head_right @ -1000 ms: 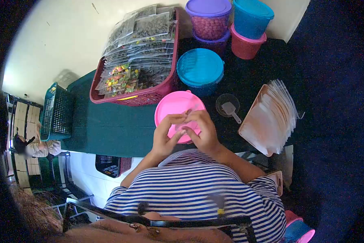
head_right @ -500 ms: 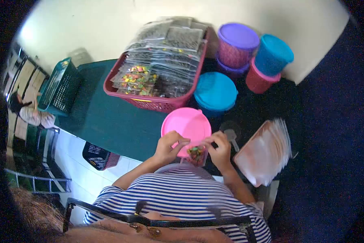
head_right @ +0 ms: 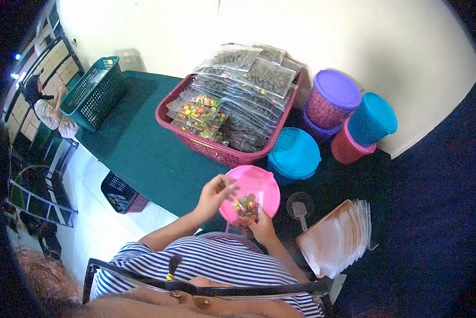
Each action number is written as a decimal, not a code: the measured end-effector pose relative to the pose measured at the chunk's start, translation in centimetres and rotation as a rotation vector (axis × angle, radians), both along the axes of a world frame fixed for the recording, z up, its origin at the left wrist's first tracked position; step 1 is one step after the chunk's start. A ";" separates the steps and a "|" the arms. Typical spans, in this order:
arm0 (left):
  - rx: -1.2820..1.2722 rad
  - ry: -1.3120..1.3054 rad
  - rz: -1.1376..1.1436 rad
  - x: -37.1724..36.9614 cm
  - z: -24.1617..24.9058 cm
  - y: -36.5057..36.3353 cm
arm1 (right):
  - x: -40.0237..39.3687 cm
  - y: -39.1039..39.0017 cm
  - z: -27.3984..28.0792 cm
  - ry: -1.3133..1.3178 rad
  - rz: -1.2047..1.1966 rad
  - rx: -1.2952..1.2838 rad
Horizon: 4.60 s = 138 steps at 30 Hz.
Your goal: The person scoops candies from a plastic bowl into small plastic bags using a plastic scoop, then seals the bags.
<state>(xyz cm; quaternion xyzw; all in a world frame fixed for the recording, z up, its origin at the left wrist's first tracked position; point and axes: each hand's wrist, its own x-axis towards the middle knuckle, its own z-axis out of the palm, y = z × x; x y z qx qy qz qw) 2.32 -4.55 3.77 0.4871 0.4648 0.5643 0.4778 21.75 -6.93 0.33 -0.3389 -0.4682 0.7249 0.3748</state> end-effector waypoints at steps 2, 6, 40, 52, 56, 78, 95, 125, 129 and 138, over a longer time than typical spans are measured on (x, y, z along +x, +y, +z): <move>0.002 0.191 -0.100 0.5 2.2 -0.9 | -0.2 0.1 -0.2 -0.026 -0.021 -0.063; -0.165 0.020 -0.080 0.8 2.1 -2.1 | -1.5 0.8 -1.1 -0.085 -0.009 -0.077; 0.162 1.866 0.144 -27.6 6.6 27.7 | -28.1 35.1 5.4 -0.880 -0.452 0.773; 0.441 1.442 -0.237 -28.7 3.9 29.3 | -29.3 33.7 6.7 -1.171 -0.174 0.931; 0.286 1.364 -0.343 -28.9 3.8 29.3 | -29.4 33.3 7.0 -1.259 -0.021 0.841; 0.441 1.090 -0.285 -28.6 6.1 28.6 | -22.2 26.3 14.4 -0.421 -0.847 0.920; 0.591 0.901 -0.353 -26.0 8.3 25.8 | -16.5 -7.5 1.1 0.103 -1.267 -0.205; 0.288 0.658 -0.351 6.6 1.8 -2.9 | 22.6 -7.4 -6.7 -1.336 -0.344 0.202; 0.234 0.679 -0.368 7.8 0.3 -3.4 | 22.9 -8.3 -4.9 -1.264 -0.209 0.191; 0.068 0.536 -0.729 12.8 1.0 -4.2 | 24.8 -9.5 -3.8 -1.187 -0.465 0.300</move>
